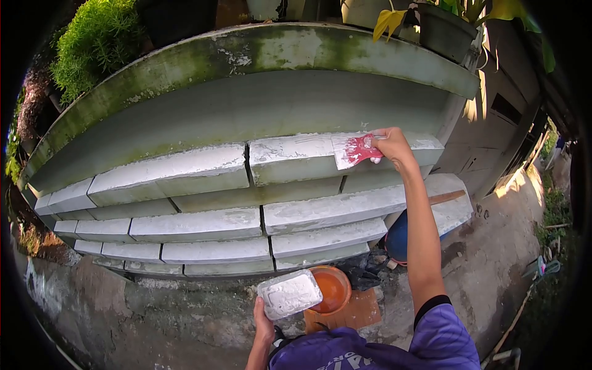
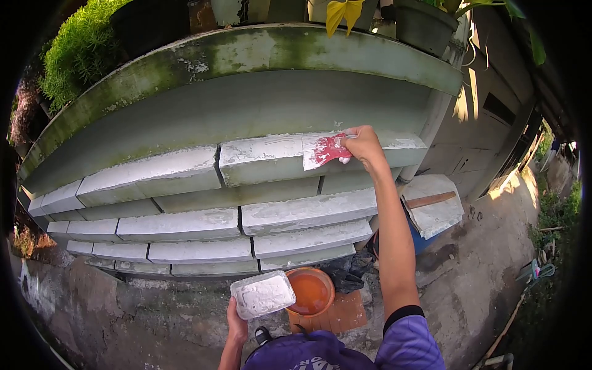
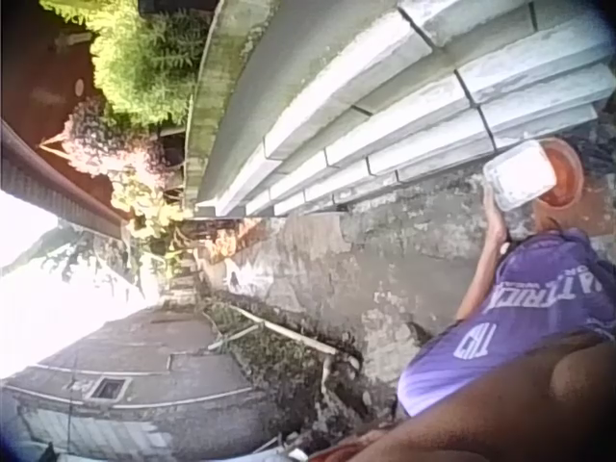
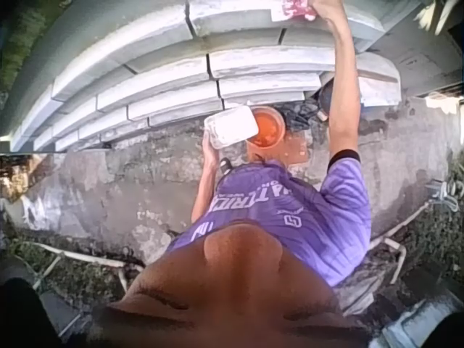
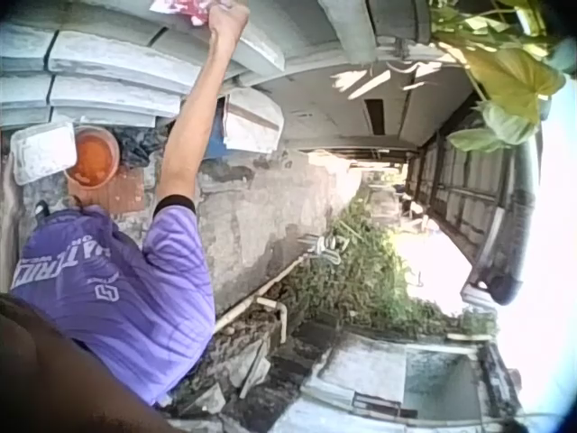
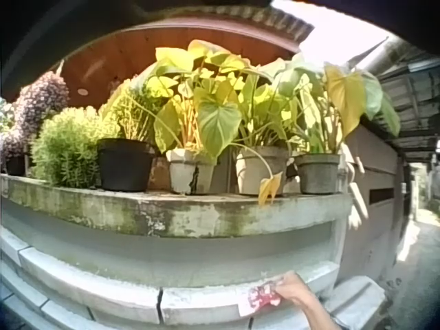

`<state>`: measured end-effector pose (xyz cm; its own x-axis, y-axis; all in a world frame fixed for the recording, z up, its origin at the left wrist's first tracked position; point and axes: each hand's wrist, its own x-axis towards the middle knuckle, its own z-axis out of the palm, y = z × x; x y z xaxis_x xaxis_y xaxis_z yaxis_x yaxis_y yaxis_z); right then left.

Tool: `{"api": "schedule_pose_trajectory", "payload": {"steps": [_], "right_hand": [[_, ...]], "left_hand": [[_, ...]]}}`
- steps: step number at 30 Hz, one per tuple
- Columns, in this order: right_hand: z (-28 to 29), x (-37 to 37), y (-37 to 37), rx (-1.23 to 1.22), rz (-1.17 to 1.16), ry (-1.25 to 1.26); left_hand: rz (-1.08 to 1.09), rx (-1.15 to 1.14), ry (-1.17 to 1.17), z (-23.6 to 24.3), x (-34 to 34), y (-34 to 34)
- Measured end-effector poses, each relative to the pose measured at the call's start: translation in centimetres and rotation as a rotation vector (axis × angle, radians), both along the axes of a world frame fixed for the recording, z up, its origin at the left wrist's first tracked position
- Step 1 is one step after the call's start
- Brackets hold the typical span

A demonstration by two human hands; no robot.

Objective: Applying white putty to the gaps and surfaces of a tiered concrete wall.

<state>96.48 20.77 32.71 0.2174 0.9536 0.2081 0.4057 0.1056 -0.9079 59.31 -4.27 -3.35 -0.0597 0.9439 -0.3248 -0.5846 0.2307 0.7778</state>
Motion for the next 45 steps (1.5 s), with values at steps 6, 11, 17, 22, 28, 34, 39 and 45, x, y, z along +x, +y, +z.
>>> {"api": "schedule_pose_trajectory", "payload": {"steps": [6,11,17,22,28,34,39,45], "right_hand": [[2.5,-1.2,-4.0,0.238,0.039,0.145],[4.2,-4.4,-7.1,0.552,0.043,-0.189],[1.2,-8.3,-4.6,0.785,-0.041,-1.092],[-3.5,-9.2,-1.4,0.995,-0.075,-1.289],[-5.5,-10.4,-2.2,0.868,-0.013,-1.315],[-5.6,-10.4,-4.8,0.803,-0.012,-1.337],[-4.2,-10.8,-6.1,0.812,-0.019,-1.286],[-3.4,-11.5,-3.8,0.991,-0.127,-1.202]], "left_hand": [[0.014,0.004,0.009,0.3,-0.3,-0.4],[0.059,-0.034,0.038,-0.9,-0.6,-0.4],[0.057,-0.017,0.005,-0.2,-0.7,-0.3],[0.068,-0.020,0.014,-0.7,-0.7,-0.4],[0.087,-0.019,0.009,-0.3,-0.9,-0.4],[0.048,0.018,0.014,1.4,-1.0,-0.4],[0.070,0.021,0.003,0.9,-1.4,-0.5],[0.075,0.007,-0.002,0.8,-1.3,-0.3]]}}
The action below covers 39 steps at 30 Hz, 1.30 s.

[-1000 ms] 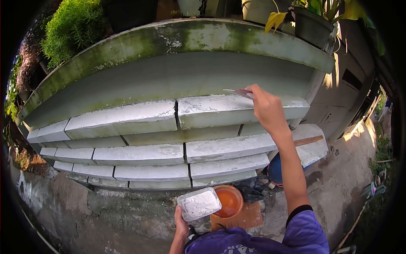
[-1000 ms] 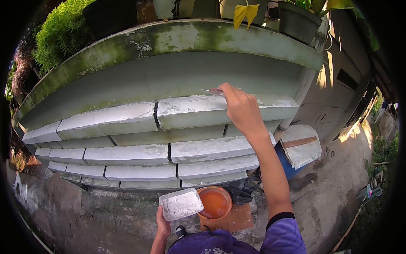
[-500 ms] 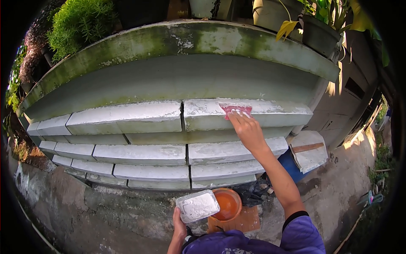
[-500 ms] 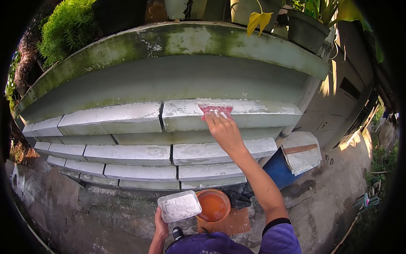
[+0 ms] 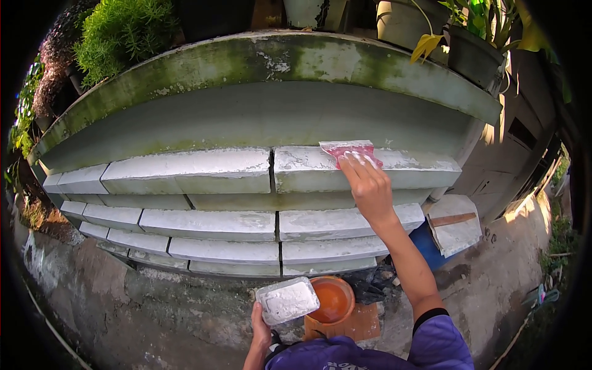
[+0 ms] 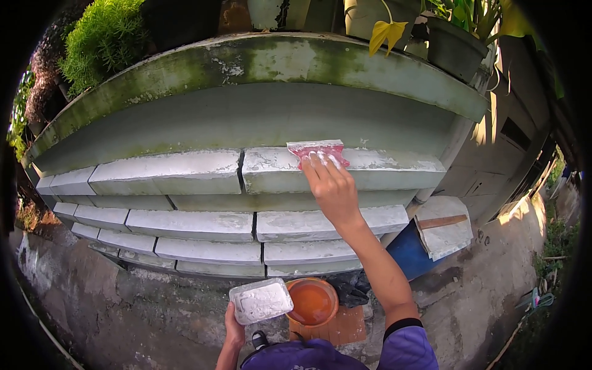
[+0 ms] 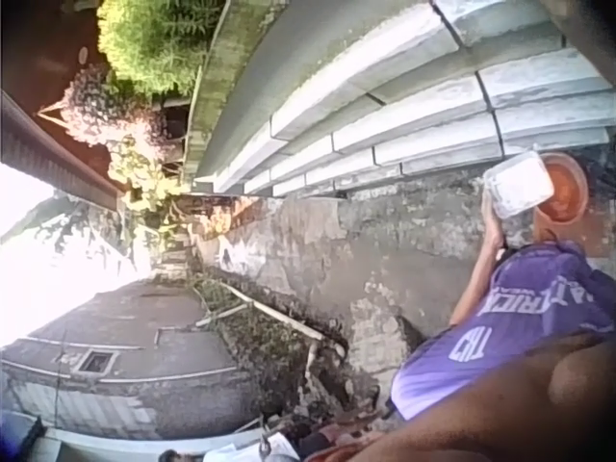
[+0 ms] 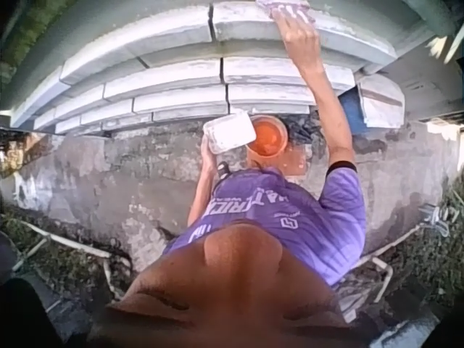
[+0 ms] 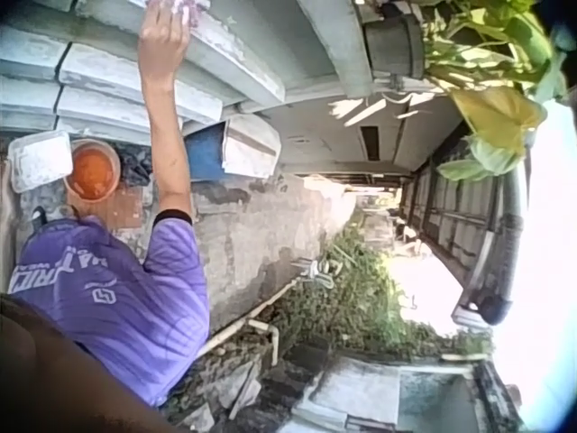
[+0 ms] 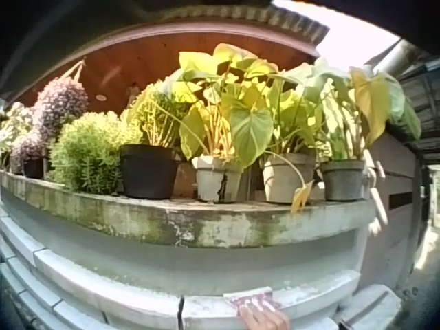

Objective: Applying white putty to the gaps and surfaces of a tiered concrete wall.

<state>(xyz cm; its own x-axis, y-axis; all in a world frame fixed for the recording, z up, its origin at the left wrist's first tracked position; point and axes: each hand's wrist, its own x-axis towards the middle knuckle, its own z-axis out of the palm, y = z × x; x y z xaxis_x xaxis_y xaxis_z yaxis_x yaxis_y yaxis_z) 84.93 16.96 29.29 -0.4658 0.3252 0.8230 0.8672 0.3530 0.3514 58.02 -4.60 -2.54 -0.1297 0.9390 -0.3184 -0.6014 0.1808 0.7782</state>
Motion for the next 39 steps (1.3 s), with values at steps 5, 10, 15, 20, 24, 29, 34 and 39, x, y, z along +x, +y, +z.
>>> {"api": "schedule_pose_trajectory", "payload": {"steps": [5,10,15,20,24,29,34,39], "right_hand": [[-1.7,-1.2,2.3,-0.145,-0.008,-0.010],[-3.4,-0.5,0.7,-0.110,0.001,-0.014],[-2.6,-0.8,-2.1,-0.150,0.010,0.028],[-1.4,0.0,-3.5,-0.124,0.027,0.016],[0.7,0.9,-3.5,-0.014,0.050,0.098],[0.3,2.7,0.2,-0.008,0.028,0.155],[-2.2,3.3,-0.3,-0.111,0.066,0.154],[-1.1,6.1,-3.1,0.004,0.123,0.414]], "left_hand": [[0.032,-0.023,0.023,-0.7,0.0,-0.1],[-0.001,-0.016,-0.062,-0.6,-0.3,-0.1],[0.005,-0.024,-0.007,-0.1,-0.1,-0.1],[0.023,-0.048,-0.001,0.0,-0.1,0.0],[0.016,-0.022,0.017,0.3,-0.2,-0.1],[-0.044,-0.010,-0.007,-0.7,0.0,0.2],[-0.061,0.020,0.006,-0.2,0.1,0.2],[-0.078,0.002,0.031,0.1,0.4,-0.1]]}}
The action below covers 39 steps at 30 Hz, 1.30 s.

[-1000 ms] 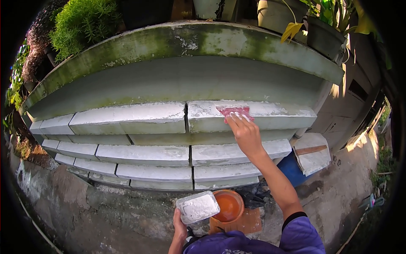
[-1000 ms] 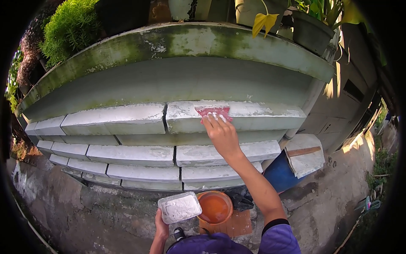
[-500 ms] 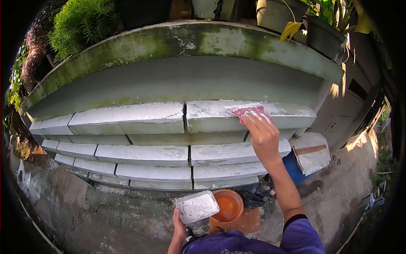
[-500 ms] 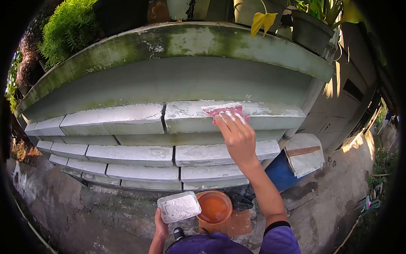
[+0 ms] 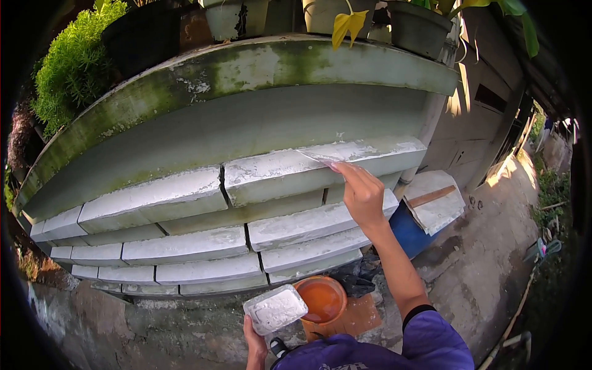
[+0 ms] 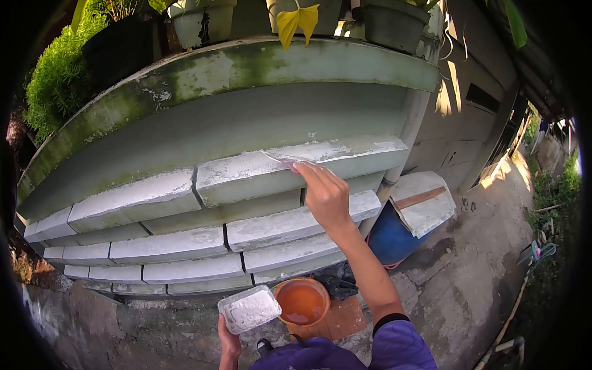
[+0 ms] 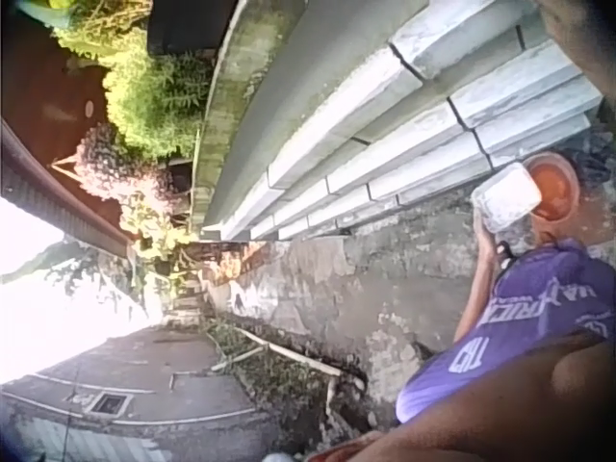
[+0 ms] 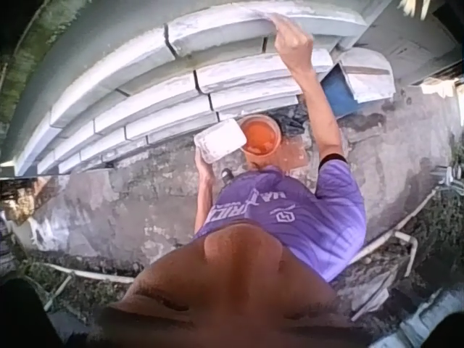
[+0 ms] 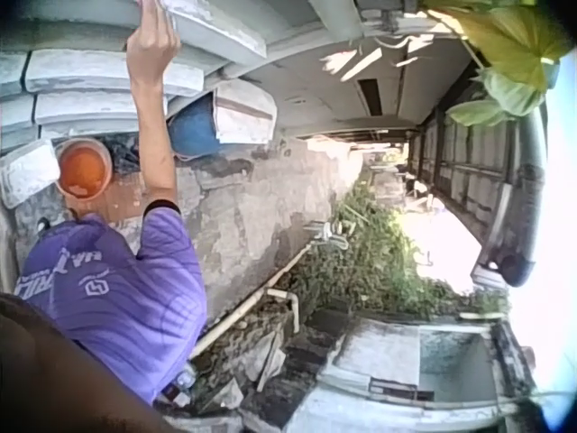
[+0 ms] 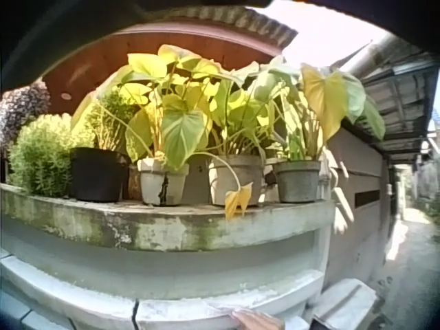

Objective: Applying white putty to the gaps and surfaces of a tiered concrete wall.

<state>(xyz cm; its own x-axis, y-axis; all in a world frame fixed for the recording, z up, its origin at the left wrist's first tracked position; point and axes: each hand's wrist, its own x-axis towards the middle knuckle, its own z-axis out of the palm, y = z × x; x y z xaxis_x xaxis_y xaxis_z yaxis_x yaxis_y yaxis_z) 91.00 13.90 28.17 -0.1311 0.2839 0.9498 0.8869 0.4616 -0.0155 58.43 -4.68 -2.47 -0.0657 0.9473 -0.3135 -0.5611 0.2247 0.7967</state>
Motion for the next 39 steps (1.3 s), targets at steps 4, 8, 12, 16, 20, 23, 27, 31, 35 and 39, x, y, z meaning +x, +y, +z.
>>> {"api": "schedule_pose_trajectory", "payload": {"steps": [4,8,12,16,20,23,27,31,35,39], "right_hand": [[1.8,4.9,-0.4,-0.110,0.088,0.630],[2.5,14.2,2.3,-0.453,0.327,1.003],[1.4,20.1,4.9,-0.599,0.334,1.120],[1.6,20.8,4.8,-0.694,0.173,1.010],[1.4,23.7,5.5,-0.717,0.040,0.865],[2.4,25.3,5.4,-0.748,-0.118,0.746],[3.4,28.2,4.8,-0.759,-0.084,0.767],[6.7,27.0,1.0,-0.674,0.069,0.834],[8.1,23.4,-1.2,-0.407,0.159,0.694],[7.3,19.0,-0.4,0.070,-0.152,-0.259]], "left_hand": [[-0.019,-0.012,0.015,-0.2,0.7,0.4],[-0.036,-0.034,0.025,1.4,2.6,0.7],[-0.084,-0.001,0.027,1.4,4.9,1.3],[-0.086,-0.011,0.038,0.1,6.9,1.6],[-0.127,-0.016,0.056,-0.2,9.1,1.8],[-0.128,-0.027,0.030,-0.7,10.6,2.0],[-0.116,-0.039,0.063,0.0,13.1,2.1],[-0.050,-0.060,-0.010,-0.1,14.5,2.2],[-0.046,-0.043,-0.021,-1.3,15.3,2.1],[-0.014,-0.049,-0.020,-0.6,16.4,1.8]]}}
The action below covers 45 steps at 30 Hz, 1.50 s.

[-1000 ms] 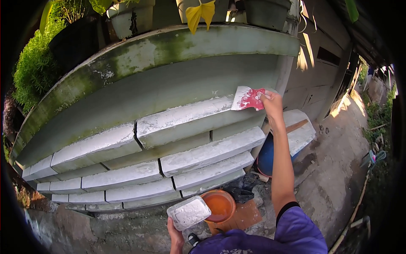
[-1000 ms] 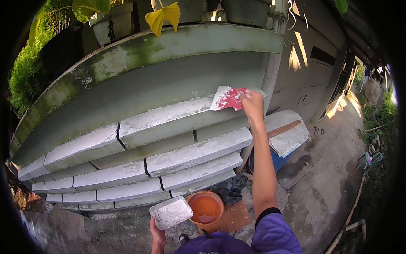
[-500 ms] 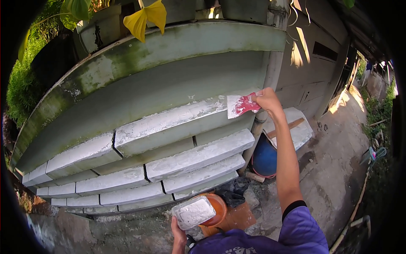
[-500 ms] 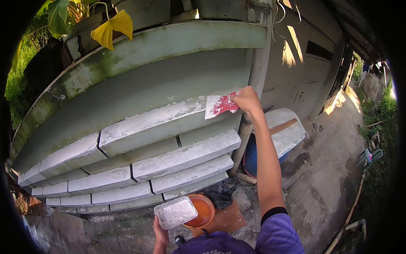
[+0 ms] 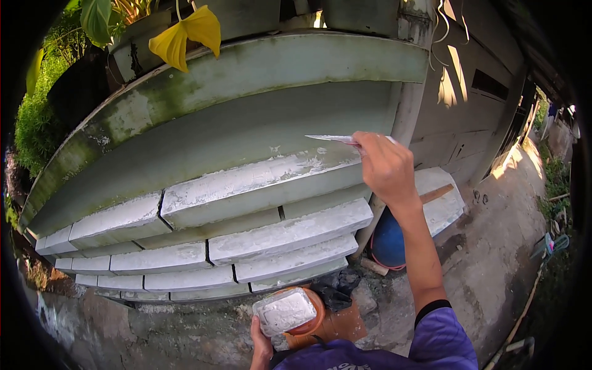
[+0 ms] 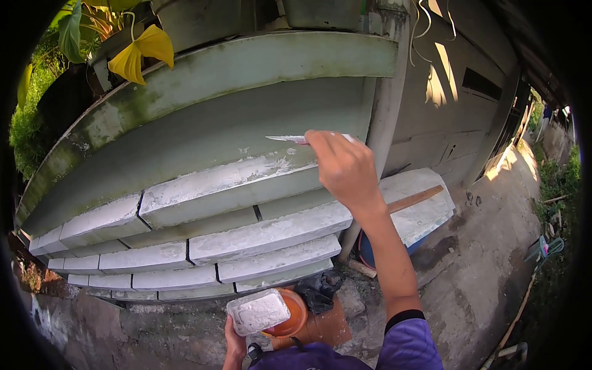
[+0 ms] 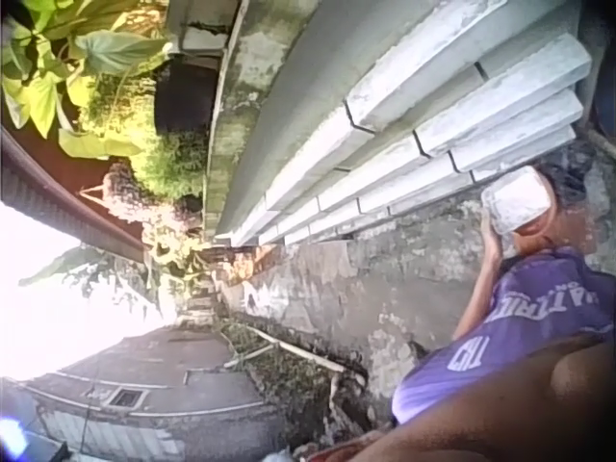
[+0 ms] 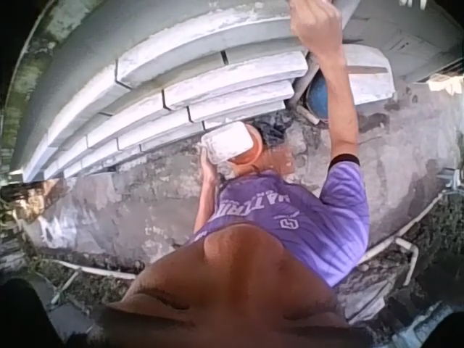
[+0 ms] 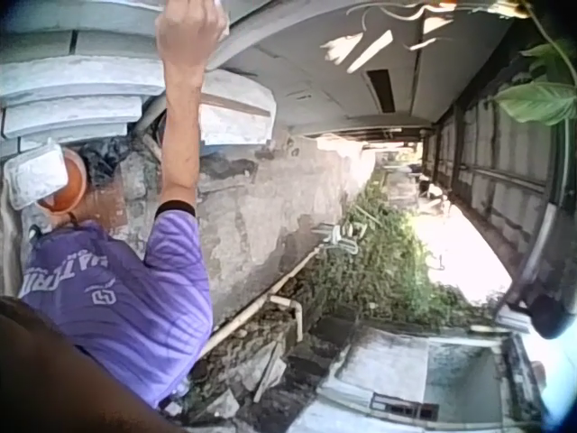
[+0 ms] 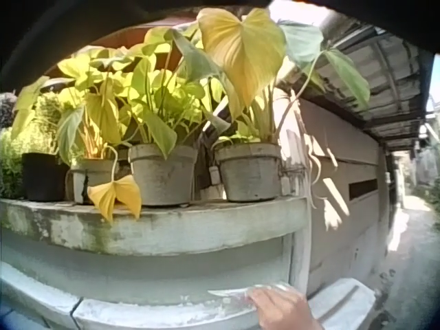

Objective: Applying white putty to the gaps and surfaces of a tiered concrete wall.

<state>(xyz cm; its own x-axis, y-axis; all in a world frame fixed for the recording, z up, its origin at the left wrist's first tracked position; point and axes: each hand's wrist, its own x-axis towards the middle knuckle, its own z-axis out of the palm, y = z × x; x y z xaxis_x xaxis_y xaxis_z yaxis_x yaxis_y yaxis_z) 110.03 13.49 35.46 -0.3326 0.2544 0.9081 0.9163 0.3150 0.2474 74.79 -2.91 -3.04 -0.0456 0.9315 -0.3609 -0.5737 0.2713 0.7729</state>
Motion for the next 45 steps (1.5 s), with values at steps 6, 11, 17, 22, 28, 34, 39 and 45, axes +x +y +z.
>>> {"api": "schedule_pose_trajectory", "payload": {"steps": [6,11,17,22,28,34,39,45], "right_hand": [[-5.6,-1.1,5.0,0.004,-0.067,-0.215],[-7.3,-0.1,5.7,-0.237,0.070,-0.050],[-7.5,-1.3,0.6,-0.245,0.065,-0.057],[-5.7,-1.8,0.1,-0.200,0.111,0.024],[-6.6,-3.9,4.7,-0.223,0.120,0.055],[-7.7,-5.5,0.0,-0.277,0.003,0.018],[-6.3,-8.1,0.7,-0.162,-0.012,0.091],[-6.9,-11.7,-0.4,-0.241,-0.145,0.074]], "left_hand": [[0.014,0.009,0.006,0.0,1.3,-0.7],[0.044,-0.001,0.053,0.1,1.9,-2.4],[0.091,-0.009,-0.040,2.5,2.8,-3.9],[0.020,-0.007,0.017,1.7,1.5,-4.3],[-0.049,0.008,0.037,1.5,-0.7,-3.4],[0.018,-0.014,-0.076,1.9,-3.8,-4.1],[0.025,0.008,-0.037,1.9,-6.4,-4.4],[0.011,0.010,-0.015,2.5,-8.9,-3.9]]}}
